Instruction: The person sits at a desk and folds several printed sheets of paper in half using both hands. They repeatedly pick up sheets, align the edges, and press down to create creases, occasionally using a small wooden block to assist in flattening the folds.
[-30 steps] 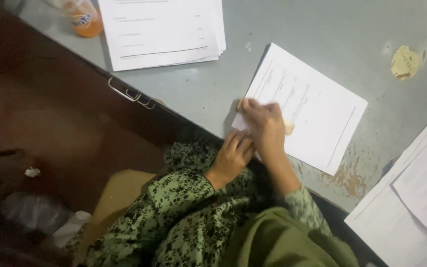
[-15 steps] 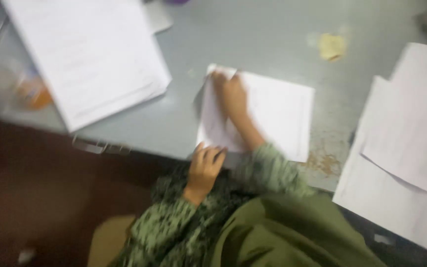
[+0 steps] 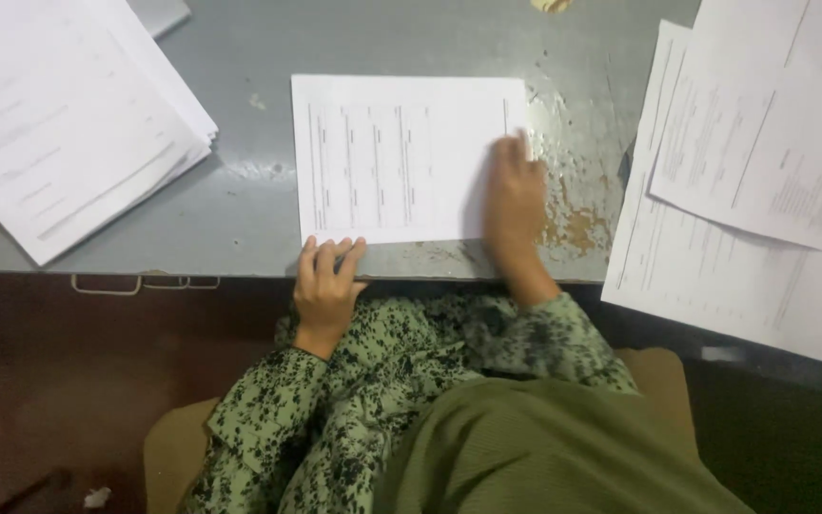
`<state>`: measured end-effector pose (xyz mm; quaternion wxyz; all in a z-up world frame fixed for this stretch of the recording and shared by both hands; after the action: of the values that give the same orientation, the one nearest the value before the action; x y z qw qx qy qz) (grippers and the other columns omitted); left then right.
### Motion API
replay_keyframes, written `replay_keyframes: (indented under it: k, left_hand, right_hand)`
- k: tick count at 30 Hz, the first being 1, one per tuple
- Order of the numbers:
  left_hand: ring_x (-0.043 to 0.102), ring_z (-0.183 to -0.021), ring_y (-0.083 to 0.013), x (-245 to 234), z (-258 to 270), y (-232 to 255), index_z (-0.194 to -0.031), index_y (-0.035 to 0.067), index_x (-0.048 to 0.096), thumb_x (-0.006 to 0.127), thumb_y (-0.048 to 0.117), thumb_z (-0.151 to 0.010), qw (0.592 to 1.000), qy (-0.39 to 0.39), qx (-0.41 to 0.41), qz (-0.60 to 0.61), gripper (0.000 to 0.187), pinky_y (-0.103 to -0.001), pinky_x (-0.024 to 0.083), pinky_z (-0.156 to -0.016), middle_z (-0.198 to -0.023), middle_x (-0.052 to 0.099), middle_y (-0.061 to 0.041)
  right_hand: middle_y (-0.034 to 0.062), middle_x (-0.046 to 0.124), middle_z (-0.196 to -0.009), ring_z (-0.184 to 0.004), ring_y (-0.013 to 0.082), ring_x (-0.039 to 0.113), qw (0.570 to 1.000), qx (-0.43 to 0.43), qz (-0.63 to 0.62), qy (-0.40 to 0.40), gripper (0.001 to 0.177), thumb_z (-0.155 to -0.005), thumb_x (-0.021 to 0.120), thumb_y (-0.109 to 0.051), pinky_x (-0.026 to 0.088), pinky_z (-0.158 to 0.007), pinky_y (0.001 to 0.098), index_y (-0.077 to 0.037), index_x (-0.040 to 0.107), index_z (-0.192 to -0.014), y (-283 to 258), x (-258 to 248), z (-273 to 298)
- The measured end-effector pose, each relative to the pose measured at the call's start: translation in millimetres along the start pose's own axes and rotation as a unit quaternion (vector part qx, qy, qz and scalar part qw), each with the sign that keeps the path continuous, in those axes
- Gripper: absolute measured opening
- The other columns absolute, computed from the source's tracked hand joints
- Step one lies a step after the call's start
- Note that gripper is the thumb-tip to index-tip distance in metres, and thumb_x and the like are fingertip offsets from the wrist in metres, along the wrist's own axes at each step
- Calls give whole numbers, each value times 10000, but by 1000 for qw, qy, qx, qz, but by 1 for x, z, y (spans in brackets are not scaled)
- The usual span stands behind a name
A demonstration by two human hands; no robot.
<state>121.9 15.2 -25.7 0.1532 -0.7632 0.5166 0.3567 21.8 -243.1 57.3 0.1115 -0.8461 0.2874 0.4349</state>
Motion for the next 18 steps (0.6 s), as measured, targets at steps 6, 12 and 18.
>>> replay_keyframes:
  k: [6,12,18]
  left_hand:
    - [630,-1066,-268,4,5,-2,-1200,239,728,897,446,-605,1000,-14,-8,-12,652,-432,510,-1127,-1140,668,8]
    - [529,-1277,-364,-1,5,-6,-1109,75,660,933,155,-414,996,-77,-48,-3,751,-481,413,-1176,-1464,583,-97]
    - [336,-1375,-509,-44,-2,-37,-1445,115,465,656,-150,-834,979,-172,-83,65,693,-800,227,-1201,-1296,448,-227]
  right_hand:
    - [101,656,-1287,-937,272,659,990,72,121,14,352,-819,796,-131,532,-765,369,-125,678,-1151,128,43,20]
    - [82,719,-915,-805,278,681,986,-21,12,164,264,-1045,812,-327,501,-780,382,-156,707,-874,133,7,14]
    - [216,765,-884,-899,395,686,868,319,-240,-295,804,-1214,237,-549,449,-866,467,-82,836,-949,111,-51,90]
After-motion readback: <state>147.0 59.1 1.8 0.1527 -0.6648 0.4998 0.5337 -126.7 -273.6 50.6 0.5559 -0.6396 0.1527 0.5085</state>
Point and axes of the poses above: each hand's wrist, its own z-axis away from the middle knuckle, its own x-axis out of the palm, y = z × x, the point moved 2 cm from there along -z, towards the middle knuckle
